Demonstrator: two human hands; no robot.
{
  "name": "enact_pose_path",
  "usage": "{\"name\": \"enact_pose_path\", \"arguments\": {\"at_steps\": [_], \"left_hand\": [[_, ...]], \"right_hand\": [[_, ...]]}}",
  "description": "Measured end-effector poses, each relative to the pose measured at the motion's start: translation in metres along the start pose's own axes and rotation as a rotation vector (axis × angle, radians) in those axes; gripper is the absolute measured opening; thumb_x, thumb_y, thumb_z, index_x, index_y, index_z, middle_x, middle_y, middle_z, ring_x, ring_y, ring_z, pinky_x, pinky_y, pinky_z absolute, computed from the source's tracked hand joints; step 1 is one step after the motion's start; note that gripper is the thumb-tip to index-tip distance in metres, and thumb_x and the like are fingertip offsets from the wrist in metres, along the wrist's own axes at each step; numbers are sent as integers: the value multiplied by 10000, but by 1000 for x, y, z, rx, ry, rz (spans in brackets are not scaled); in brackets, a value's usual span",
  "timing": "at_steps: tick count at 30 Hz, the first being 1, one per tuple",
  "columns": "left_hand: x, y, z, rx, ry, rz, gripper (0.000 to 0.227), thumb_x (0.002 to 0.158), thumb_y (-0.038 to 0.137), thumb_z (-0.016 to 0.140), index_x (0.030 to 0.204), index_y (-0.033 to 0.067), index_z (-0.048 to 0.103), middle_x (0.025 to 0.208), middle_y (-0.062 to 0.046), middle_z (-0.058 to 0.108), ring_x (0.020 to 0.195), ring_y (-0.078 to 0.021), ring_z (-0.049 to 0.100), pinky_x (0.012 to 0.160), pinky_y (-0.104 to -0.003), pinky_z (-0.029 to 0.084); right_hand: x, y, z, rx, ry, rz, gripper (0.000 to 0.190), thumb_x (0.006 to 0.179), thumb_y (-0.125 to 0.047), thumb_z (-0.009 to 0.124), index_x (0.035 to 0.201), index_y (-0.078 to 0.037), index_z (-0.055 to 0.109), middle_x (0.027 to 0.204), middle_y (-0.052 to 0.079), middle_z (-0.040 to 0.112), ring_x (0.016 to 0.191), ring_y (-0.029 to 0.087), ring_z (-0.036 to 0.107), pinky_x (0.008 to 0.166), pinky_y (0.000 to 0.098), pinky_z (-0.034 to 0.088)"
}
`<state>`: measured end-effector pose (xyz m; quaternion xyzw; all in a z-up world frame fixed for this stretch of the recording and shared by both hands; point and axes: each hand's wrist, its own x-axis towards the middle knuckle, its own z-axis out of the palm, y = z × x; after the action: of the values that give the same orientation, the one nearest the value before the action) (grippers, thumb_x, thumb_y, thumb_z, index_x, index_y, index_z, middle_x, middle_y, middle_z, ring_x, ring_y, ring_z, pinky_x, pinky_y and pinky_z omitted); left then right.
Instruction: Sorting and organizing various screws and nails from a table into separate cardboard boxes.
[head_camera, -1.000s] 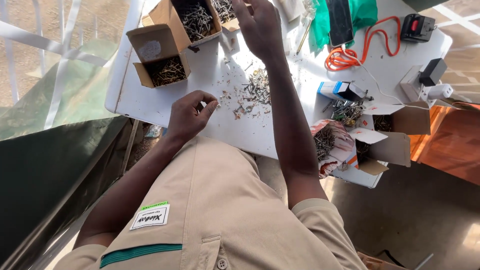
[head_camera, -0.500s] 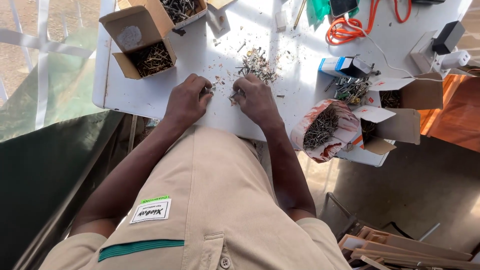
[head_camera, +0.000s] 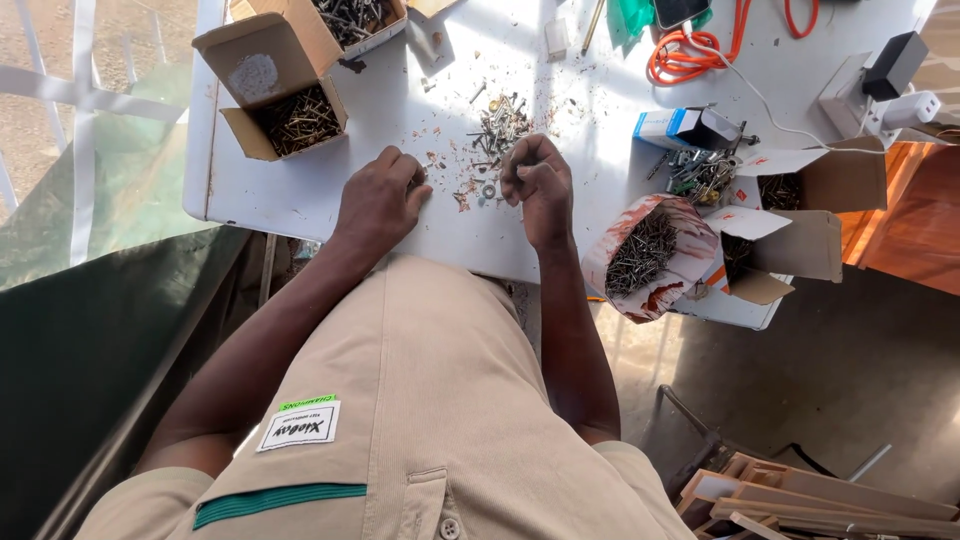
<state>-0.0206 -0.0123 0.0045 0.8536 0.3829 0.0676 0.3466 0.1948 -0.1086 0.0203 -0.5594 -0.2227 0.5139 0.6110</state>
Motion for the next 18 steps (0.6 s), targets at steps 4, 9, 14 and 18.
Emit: {"name": "enact_pose_path", "arguments": {"at_steps": [4,9,14,18], "left_hand": [[3,-3,1,-10,-1,15,122,982,165,727,1005,49,697,900,-103,614,740,-285,705,657,-401,577],[4,-9,-8,-530,23,-163,120,1007,116,713,1049,16,660,902,-156,657,759,-260,703,637,-360,566],[-3,-7,-16,-708,43,-246,77,997,39,656,1072,21,649,921,-151,676,805,-212,724,698,-318,618],[3,-3,-15,-815,77,-311,231,915,31,544,1135,38,616,873,-130,649,760,-187,699,683,-313,625]], "right_hand": [[-4,9,0,-317,64,-32,107,883,-205,578,902,-99,581,663,9,465,566,83,473,477,240,381],[-2,23,4,-1120,-2,-151,86,911,-231,779,939,-187,711,591,34,631,615,235,697,617,398,538],[-3,21,8,-1186,-35,-122,54,947,-195,728,922,-173,686,558,4,599,571,230,670,616,396,529],[0,17,0,-657,-70,44,98,993,-223,704,999,-127,691,541,-32,503,505,105,456,504,286,412]]}}
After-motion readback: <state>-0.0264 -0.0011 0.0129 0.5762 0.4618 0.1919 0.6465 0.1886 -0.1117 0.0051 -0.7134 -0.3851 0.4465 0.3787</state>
